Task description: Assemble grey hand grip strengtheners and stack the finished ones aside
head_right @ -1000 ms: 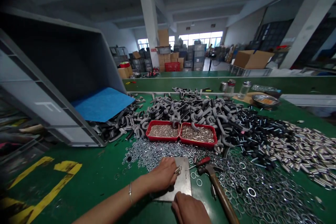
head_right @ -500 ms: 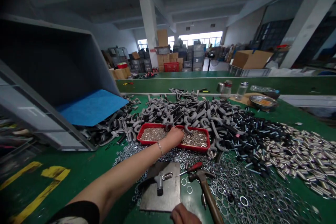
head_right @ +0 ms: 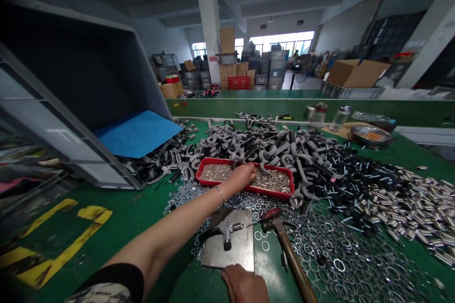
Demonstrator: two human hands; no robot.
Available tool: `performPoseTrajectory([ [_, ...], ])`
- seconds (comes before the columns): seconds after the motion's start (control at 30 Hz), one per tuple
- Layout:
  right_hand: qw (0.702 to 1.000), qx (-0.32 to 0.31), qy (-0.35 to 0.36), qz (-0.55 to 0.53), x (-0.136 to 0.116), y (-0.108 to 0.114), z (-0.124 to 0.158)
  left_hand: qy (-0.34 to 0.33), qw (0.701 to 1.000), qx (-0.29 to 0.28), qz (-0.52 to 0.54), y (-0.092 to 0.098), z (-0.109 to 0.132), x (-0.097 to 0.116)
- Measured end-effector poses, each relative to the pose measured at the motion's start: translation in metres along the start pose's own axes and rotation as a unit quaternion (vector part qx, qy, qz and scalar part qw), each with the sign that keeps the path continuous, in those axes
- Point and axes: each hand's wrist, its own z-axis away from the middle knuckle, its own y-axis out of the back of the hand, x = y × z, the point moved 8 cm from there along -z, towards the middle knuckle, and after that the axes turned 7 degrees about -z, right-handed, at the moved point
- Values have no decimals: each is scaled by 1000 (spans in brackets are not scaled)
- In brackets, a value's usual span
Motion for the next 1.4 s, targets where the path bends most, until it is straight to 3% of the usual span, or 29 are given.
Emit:
performPoseTrajectory([
  [0.13, 997, 28, -33, -61, -12, 12, -6, 10, 994, 44, 100, 18, 39, -7],
  [0.23, 989, -6, -56, -135, -13, 32, -5, 16, 985, 37, 166, 15, 91, -15],
  [0.3, 986, 2, -49, -161, -5, 56, 6, 37, 979, 31, 198, 8, 128, -29],
  [0.4, 993, 99, -54, -46, 26, 105, 36, 83, 972, 36, 219, -3, 169, -52],
  [0.43, 988, 127, -86, 7, 41, 118, 47, 96, 970, 39, 221, -6, 176, -58],
  [0.57, 976, 127, -156, 87, 82, 131, 66, 123, 966, 40, 226, -21, 183, -65],
  [0.73, 973, 83, -214, 13, 113, 133, 55, 116, 971, 29, 206, -27, 178, -60],
  [0.83, 977, 86, -195, 12, 123, 156, 49, 102, 977, 28, 186, -21, 177, -56],
  [0.97, 974, 146, -174, 10, 114, 192, 44, -5, 995, 11, 95, -8, 173, -34],
  [1.07, 969, 128, -194, -79, 90, 188, 33, -63, 998, 5, 5, -3, 180, -19],
  [1.27, 976, 41, -121, -174, 2, 153, -2, 41, 996, 41, 73, -9, 214, -30],
  [1.33, 978, 32, -110, -173, -9, 142, -13, 44, 995, 29, 86, -16, 217, -30],
  [1.4, 980, -4, -117, -161, -6, 126, -22, 38, 995, 15, 91, -20, 216, -31],
])
